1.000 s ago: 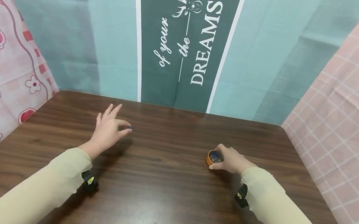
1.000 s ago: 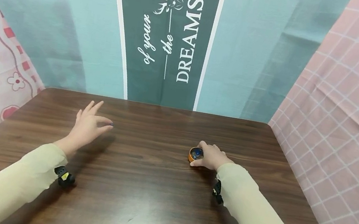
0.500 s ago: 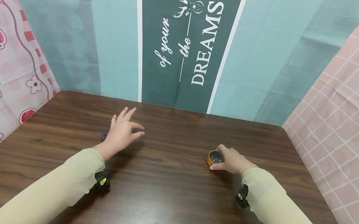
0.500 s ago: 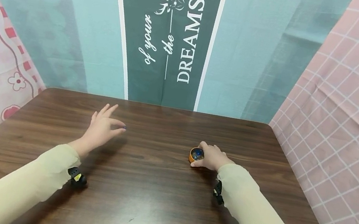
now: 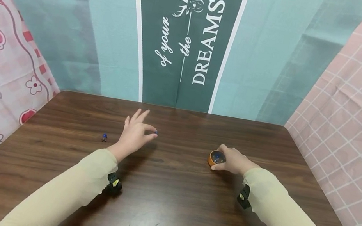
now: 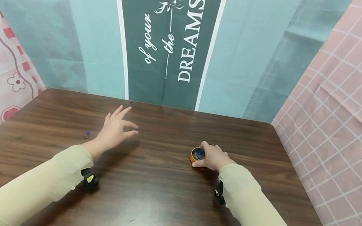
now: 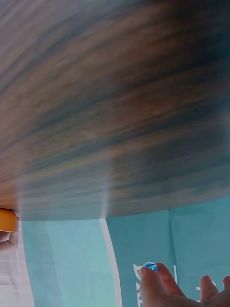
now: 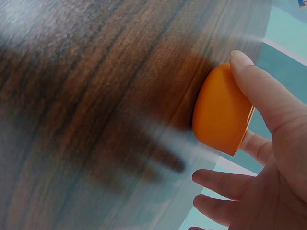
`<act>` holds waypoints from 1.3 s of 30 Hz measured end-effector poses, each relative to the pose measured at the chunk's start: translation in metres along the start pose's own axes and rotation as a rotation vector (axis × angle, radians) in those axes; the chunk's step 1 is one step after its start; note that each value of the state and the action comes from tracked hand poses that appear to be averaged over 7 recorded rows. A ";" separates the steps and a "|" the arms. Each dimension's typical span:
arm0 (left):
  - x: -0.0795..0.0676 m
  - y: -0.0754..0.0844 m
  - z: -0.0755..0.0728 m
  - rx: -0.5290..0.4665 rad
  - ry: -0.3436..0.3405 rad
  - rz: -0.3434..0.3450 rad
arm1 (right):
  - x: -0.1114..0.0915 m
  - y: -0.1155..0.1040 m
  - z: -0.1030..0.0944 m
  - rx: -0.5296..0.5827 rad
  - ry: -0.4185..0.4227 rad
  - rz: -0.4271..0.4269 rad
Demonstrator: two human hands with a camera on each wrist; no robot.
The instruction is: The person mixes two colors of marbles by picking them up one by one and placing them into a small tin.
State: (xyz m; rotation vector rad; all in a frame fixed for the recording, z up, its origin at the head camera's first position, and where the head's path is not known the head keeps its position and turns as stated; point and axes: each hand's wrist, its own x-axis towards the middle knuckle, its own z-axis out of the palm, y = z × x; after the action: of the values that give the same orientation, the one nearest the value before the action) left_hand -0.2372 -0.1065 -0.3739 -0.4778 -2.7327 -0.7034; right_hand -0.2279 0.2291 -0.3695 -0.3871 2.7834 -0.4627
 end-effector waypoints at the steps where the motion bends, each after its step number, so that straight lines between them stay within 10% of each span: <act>1: 0.001 0.002 0.002 0.000 -0.001 0.004 | 0.000 0.000 0.000 0.002 0.001 0.000; 39: 0.018 0.063 0.045 -0.033 -0.077 0.066 | -0.002 0.000 0.001 0.001 0.029 0.003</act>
State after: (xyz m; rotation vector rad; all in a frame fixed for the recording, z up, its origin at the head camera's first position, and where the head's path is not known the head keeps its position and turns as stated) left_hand -0.2379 -0.0273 -0.3797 -0.6119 -2.7664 -0.7280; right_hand -0.2257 0.2291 -0.3698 -0.3790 2.8116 -0.4722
